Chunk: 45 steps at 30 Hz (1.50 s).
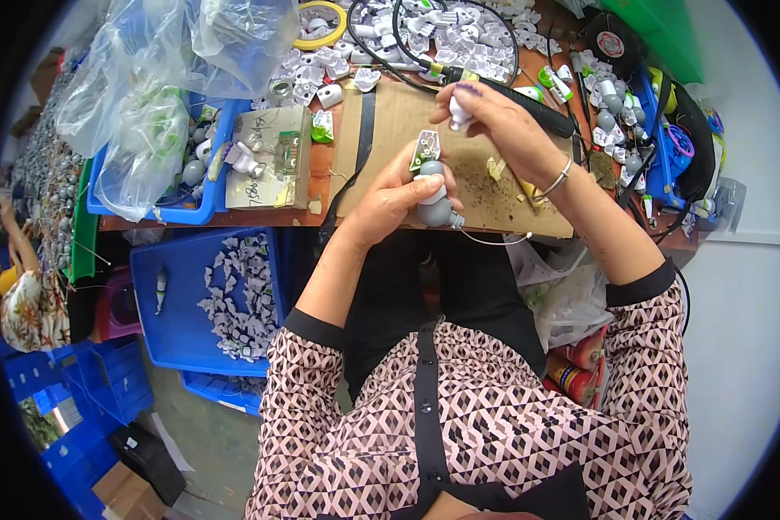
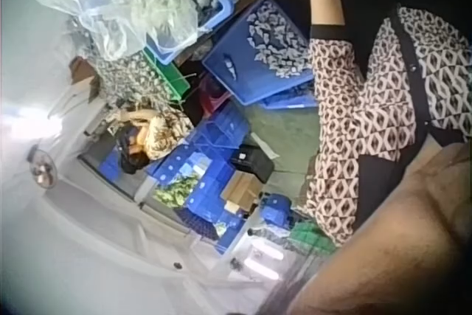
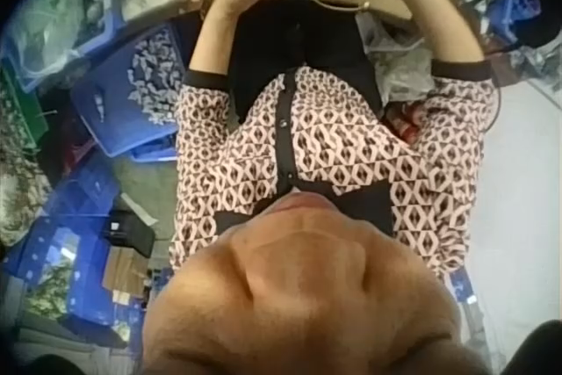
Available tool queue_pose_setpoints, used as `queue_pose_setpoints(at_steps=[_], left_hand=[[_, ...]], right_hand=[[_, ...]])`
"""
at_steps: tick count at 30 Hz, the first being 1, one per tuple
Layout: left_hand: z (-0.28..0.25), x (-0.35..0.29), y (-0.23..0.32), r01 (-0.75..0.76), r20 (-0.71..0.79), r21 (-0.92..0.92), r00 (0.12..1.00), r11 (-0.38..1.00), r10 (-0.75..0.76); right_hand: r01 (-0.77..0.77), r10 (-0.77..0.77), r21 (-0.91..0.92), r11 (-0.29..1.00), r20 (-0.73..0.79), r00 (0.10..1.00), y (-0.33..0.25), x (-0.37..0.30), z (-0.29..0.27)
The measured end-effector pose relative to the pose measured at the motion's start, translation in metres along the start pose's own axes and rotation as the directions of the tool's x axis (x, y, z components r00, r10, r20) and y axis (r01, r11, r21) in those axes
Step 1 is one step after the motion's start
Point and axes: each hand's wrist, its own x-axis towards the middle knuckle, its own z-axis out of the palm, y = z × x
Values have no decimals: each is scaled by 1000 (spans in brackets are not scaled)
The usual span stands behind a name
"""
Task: Assembling the internal and external components of a handheld electronic toy, including wiring and fastening screws with an electric screwdriver.
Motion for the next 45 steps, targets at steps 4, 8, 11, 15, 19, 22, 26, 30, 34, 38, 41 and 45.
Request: queue_pose_setpoints(at_steps=[4,8,11,15,19,22,26,30,34,38,41,45], left_hand=[[1,-1,4,12,-16,-51,1000,999,-12],[1,0,6,-5,-15,-92,1000,996,4],[-2,0,5,-2,-14,-112,1000,994,0],[-2,0,4,-7,21,-68,1000,998,9],[1,1,3,-2,-10,-15,1000,1000,2],[4,4,1,-30,-12,53,999,998,30],[2,2,2,-21,-14,55,1000,998,22],[0,1,7,-8,38,36,999,999,7],[0,-2,9,24,30,-2,999,1000,-24],[-1,0,7,48,59,-18,997,999,-47],[-1,-2,9,40,64,-12,997,999,-39],[-2,0,9,43,87,-38,995,998,-39]], right_hand=[[65,-59,-76,995,78,995,-16,-3,-3],[135,-121,-102,986,137,983,-13,-7,-6],[126,-101,-191,973,136,986,-12,-10,-8],[500,-466,-545,673,212,859,-9,-8,-1],[501,-491,-710,495,247,835,-14,-6,5],[447,-439,-759,473,237,867,-11,-5,8],[572,-501,-748,336,373,781,-13,-3,7],[681,-442,-695,231,549,710,-24,3,-5],[720,-401,-679,147,624,671,-31,11,-6],[745,-318,-659,103,688,652,-36,17,-8],[759,-251,-647,71,725,641,-42,18,-6],[765,-179,-638,92,745,643,-44,18,-7]])
